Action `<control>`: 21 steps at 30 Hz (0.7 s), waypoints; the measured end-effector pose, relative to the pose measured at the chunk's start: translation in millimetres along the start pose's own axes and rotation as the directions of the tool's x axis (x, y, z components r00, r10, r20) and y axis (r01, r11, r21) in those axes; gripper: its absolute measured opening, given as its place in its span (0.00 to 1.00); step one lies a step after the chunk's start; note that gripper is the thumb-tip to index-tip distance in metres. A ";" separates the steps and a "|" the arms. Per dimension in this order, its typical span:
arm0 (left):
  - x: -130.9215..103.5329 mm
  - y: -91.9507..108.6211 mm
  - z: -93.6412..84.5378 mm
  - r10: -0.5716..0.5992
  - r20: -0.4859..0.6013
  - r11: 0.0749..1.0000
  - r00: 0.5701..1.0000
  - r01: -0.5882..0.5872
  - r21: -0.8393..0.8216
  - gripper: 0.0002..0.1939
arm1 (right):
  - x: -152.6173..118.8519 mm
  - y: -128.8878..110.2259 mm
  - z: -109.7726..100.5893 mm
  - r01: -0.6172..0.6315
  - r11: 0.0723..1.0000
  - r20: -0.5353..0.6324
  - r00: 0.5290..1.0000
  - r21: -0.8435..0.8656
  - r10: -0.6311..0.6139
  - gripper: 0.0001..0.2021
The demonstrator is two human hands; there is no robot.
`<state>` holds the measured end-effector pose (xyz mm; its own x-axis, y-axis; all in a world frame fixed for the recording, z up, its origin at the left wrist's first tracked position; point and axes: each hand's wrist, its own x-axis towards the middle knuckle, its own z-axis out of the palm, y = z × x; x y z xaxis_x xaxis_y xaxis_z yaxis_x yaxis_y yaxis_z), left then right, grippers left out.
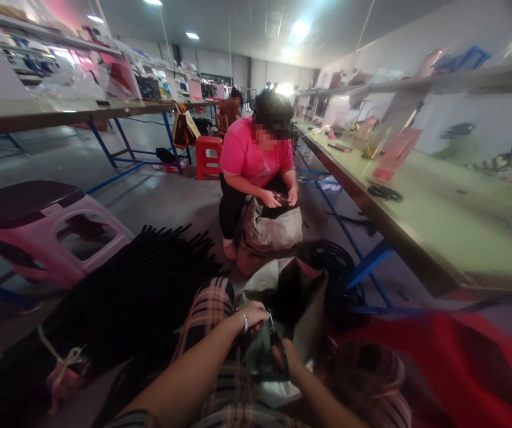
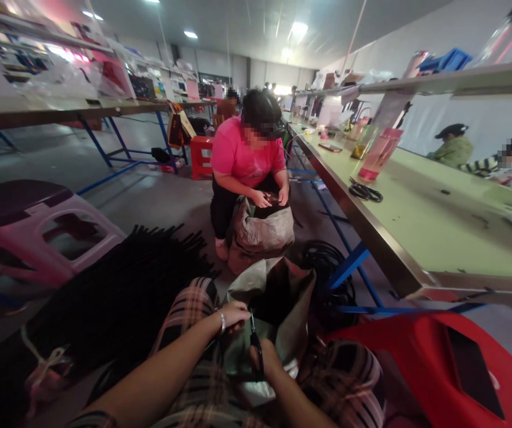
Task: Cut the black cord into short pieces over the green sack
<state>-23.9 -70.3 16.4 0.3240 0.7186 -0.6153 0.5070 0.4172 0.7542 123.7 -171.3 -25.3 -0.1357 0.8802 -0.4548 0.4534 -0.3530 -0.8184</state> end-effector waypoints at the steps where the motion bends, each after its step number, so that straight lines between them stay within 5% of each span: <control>1: 0.5 -0.2 0.0 -0.006 0.000 1.000 1.000 0.006 0.002 0.09 | -0.2 1.1 0.8 0.007 1.000 -0.012 1.000 -0.004 -0.007 0.11; 11: -16.4 -5.5 -13.6 -0.053 0.154 0.997 0.987 0.062 -0.054 0.08 | -0.3 -6.5 0.5 -0.036 0.999 -0.078 0.996 -0.033 0.033 0.06; 16: -34.3 2.9 -25.1 -0.081 0.170 0.994 0.982 0.067 0.087 0.07 | 1.1 -0.5 2.7 -0.058 0.998 -0.092 0.994 0.013 0.059 0.07; 21: -55.2 35.8 -41.7 0.016 0.075 0.923 0.997 -0.044 0.382 0.07 | -4.6 -12.1 0.0 0.057 0.975 -0.107 0.994 0.214 -0.034 0.10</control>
<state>-56.9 -71.9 86.9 0.3910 0.6816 -0.6185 0.7589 0.1415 0.6357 118.8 -171.1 -13.4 -0.0565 0.9207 -0.3862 0.2455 -0.3622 -0.8992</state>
